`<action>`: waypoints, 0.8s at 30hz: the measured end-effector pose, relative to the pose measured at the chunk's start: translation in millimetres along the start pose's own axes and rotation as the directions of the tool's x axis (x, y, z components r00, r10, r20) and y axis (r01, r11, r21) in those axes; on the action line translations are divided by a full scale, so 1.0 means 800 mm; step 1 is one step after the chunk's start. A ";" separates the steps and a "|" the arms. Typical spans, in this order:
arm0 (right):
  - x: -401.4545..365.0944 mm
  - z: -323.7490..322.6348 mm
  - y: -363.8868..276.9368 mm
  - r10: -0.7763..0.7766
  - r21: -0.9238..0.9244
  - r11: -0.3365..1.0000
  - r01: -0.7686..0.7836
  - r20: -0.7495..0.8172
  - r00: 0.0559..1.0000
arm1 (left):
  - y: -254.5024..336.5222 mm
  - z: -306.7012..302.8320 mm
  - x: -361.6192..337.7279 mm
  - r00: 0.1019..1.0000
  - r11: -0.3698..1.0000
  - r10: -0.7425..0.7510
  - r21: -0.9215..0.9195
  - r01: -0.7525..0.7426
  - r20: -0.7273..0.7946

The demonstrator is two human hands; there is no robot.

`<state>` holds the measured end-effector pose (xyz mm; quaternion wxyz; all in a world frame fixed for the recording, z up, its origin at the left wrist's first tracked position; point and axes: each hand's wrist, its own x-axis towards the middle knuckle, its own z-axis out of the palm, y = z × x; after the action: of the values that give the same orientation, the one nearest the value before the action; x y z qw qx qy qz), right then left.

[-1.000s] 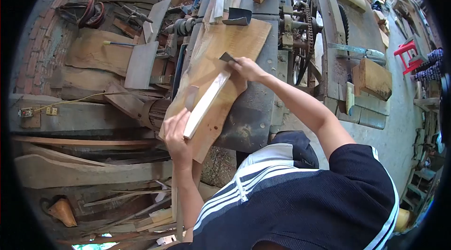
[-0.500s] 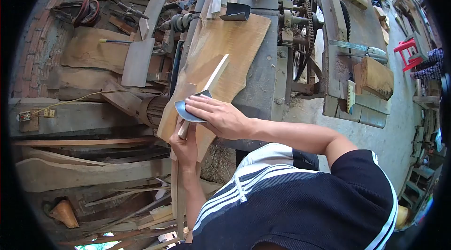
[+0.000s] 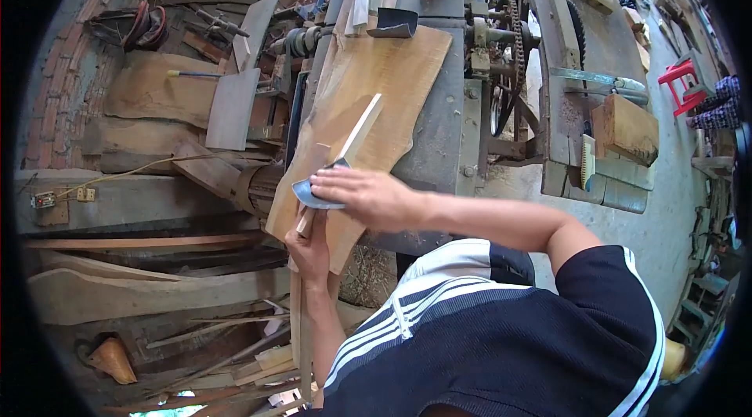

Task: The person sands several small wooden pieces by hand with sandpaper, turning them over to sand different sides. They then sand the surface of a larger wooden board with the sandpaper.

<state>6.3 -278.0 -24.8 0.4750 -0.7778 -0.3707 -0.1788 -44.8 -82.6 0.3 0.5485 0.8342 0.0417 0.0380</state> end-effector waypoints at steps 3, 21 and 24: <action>-0.006 -0.015 0.097 0.265 -0.056 0.963 -0.263 0.024 0.964 | -0.011 0.007 -0.009 0.997 0.995 -0.037 -0.091 0.030 -0.068; -0.056 -0.029 0.162 0.477 -0.025 0.863 -0.505 -0.291 0.829 | 0.018 0.021 -0.021 0.972 0.734 -0.226 -0.646 0.211 0.061; -0.051 -0.027 0.160 0.530 0.068 0.842 -0.535 -0.291 0.796 | 0.010 0.011 -0.017 0.971 0.774 -0.234 -0.596 0.214 0.045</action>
<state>76.8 -348.4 -117.8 0.5496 -0.8185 -0.0594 -0.1566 -57.2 -95.6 4.0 0.7828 0.6073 0.1355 -0.0031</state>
